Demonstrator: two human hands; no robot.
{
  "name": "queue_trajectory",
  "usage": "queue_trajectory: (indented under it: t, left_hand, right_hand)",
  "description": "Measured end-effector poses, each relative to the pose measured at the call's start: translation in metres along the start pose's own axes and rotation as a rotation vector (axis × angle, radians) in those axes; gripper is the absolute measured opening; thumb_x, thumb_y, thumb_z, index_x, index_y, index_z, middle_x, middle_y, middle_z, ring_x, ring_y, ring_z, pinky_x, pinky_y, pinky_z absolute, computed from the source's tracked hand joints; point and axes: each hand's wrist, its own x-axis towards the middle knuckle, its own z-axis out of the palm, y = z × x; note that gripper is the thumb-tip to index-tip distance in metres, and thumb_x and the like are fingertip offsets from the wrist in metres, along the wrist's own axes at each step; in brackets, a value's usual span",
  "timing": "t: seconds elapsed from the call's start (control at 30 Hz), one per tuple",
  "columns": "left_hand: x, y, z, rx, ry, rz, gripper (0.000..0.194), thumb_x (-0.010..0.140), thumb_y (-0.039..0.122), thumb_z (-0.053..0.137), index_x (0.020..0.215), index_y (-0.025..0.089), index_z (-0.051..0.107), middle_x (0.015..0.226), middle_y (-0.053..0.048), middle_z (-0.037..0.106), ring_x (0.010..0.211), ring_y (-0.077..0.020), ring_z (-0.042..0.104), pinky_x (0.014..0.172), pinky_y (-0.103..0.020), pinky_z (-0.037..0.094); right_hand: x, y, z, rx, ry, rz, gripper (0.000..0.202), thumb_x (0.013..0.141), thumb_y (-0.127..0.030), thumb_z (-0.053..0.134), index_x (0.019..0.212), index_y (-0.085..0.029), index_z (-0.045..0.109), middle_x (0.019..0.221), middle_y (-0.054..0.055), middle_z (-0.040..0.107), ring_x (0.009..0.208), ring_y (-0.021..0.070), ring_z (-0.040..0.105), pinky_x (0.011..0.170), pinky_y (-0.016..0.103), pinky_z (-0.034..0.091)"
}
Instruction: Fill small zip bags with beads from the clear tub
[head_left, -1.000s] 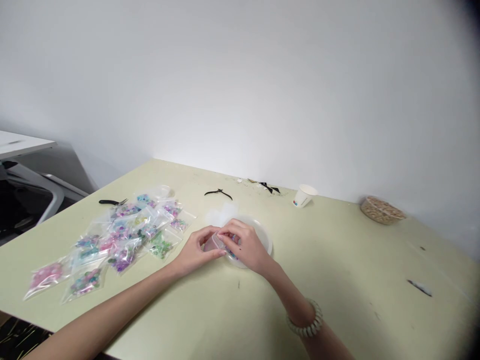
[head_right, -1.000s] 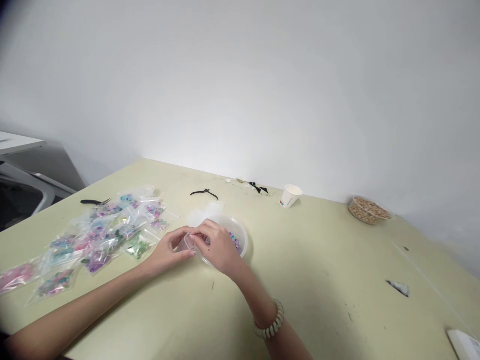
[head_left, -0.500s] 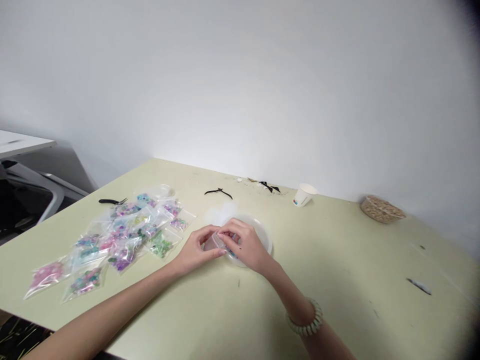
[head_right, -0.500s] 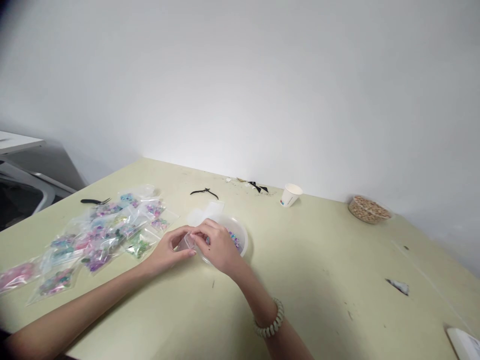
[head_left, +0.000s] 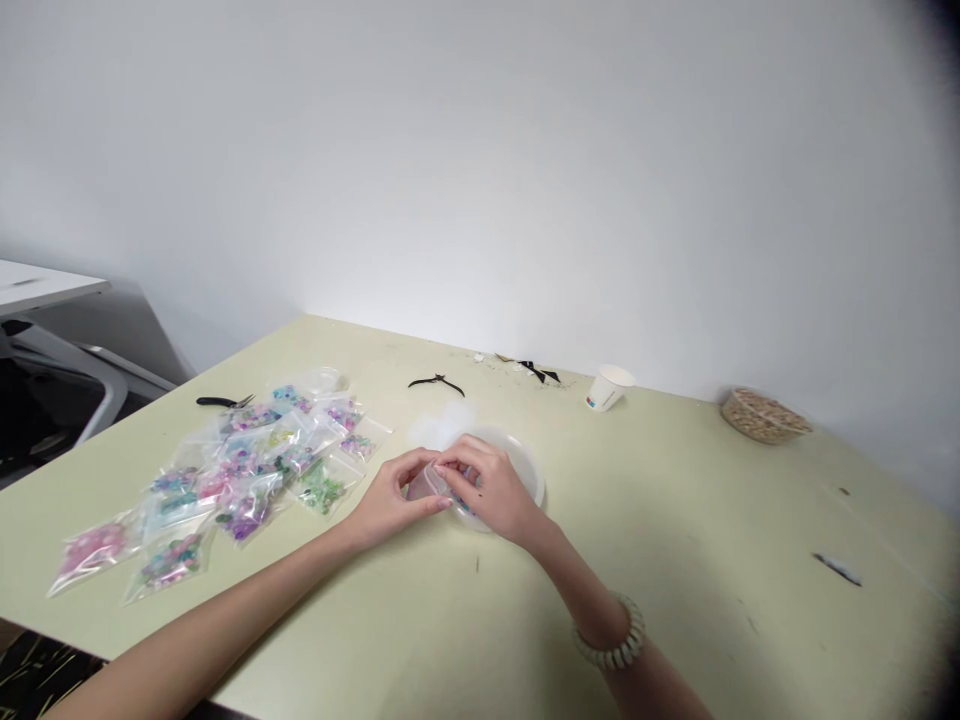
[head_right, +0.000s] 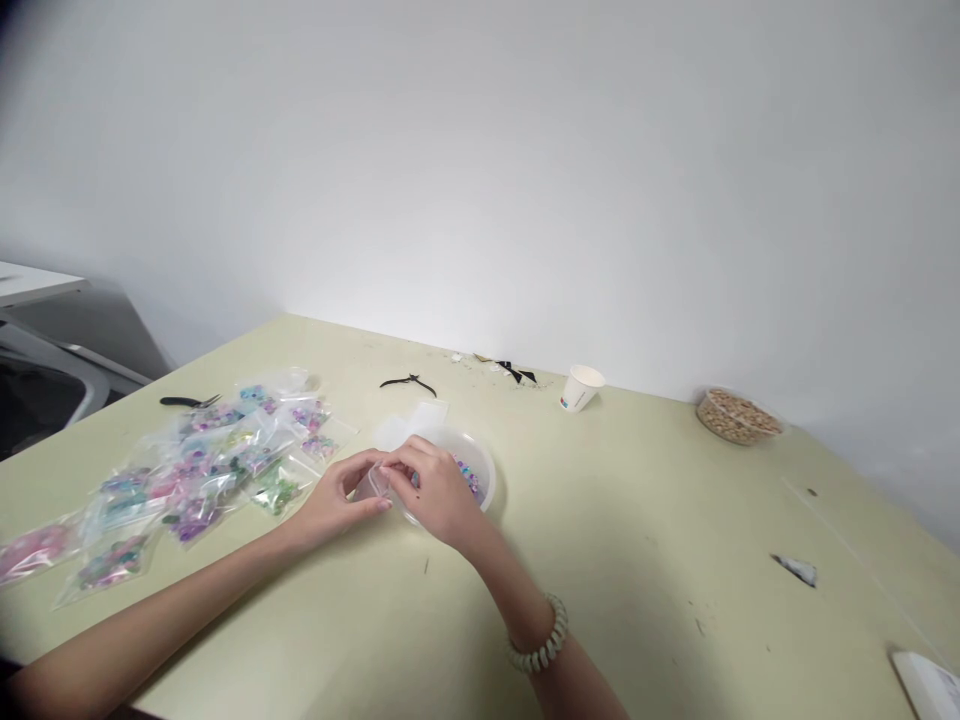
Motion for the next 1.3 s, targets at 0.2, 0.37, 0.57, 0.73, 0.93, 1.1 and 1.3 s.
queue_trajectory:
  t: [0.2,0.37,0.57,0.73,0.93,1.1,1.3]
  left_hand:
    - [-0.0002,-0.0005,-0.0004,0.005,-0.003,-0.001,0.043,0.069,0.038,0.071,0.104,0.015,0.06,0.1,-0.009,0.067,0.093,-0.023,0.059,0.082,-0.033,0.044]
    - [-0.0003,-0.0002,-0.0009,0.022,-0.004,0.001,0.042,0.069,0.04,0.071,0.101,0.015,0.061,0.099,-0.008,0.067,0.091,-0.0224,0.06,0.081,-0.031,0.044]
    - [-0.0001,0.002,-0.0007,0.035,0.003,0.008,0.042,0.068,0.04,0.071,0.101,0.015,0.061,0.098,-0.008,0.067,0.09,-0.0223,0.06,0.079,-0.031,0.045]
    - [0.0004,0.003,-0.0007,0.041,-0.001,0.002,0.041,0.069,0.039,0.071,0.101,0.015,0.062,0.097,-0.008,0.067,0.09,-0.0225,0.06,0.08,-0.032,0.045]
    - [0.0002,0.001,-0.0008,0.053,0.003,0.009,0.041,0.069,0.038,0.071,0.101,0.015,0.061,0.096,-0.008,0.067,0.089,-0.0224,0.06,0.079,-0.031,0.044]
    - [0.0001,0.0013,-0.0009,0.04,-0.004,0.018,0.04,0.069,0.036,0.071,0.101,0.015,0.061,0.097,-0.008,0.067,0.091,-0.022,0.059,0.08,-0.031,0.044]
    - [0.0001,0.001,-0.0013,0.026,-0.005,0.013,0.039,0.069,0.035,0.071,0.101,0.015,0.061,0.099,-0.008,0.067,0.091,-0.0219,0.059,0.08,-0.031,0.044]
  right_hand:
    - [0.0005,-0.0019,-0.0006,-0.014,-0.001,-0.003,0.013,0.087,-0.019,0.051,0.085,-0.019,0.064,0.082,0.003,0.059,0.071,0.0118,0.056,0.062,0.023,0.044]
    - [0.0003,-0.0026,-0.0007,-0.004,-0.002,0.007,0.012,0.087,-0.019,0.052,0.085,-0.018,0.064,0.082,0.003,0.059,0.07,0.0115,0.056,0.061,0.023,0.044]
    - [-0.0002,-0.0023,-0.0008,0.004,-0.007,0.007,0.012,0.086,-0.017,0.052,0.085,-0.018,0.064,0.082,0.002,0.058,0.07,0.0114,0.056,0.061,0.023,0.044]
    - [0.0001,-0.0025,-0.0008,0.008,-0.008,0.012,0.012,0.086,-0.016,0.052,0.085,-0.018,0.064,0.082,0.002,0.058,0.07,0.0115,0.056,0.061,0.023,0.043]
    - [0.0001,-0.0026,-0.0008,-0.007,-0.011,0.014,0.011,0.086,-0.016,0.053,0.084,-0.018,0.063,0.082,0.002,0.058,0.07,0.0113,0.055,0.061,0.023,0.043]
    - [-0.0002,-0.0013,-0.0001,-0.005,-0.006,0.008,0.012,0.086,-0.016,0.052,0.084,-0.018,0.063,0.082,0.002,0.058,0.072,0.0115,0.055,0.062,0.023,0.042]
    - [0.0002,-0.0015,0.0001,0.0,-0.004,0.014,0.012,0.086,-0.018,0.052,0.084,-0.018,0.064,0.082,0.002,0.058,0.07,0.0116,0.055,0.062,0.023,0.042]
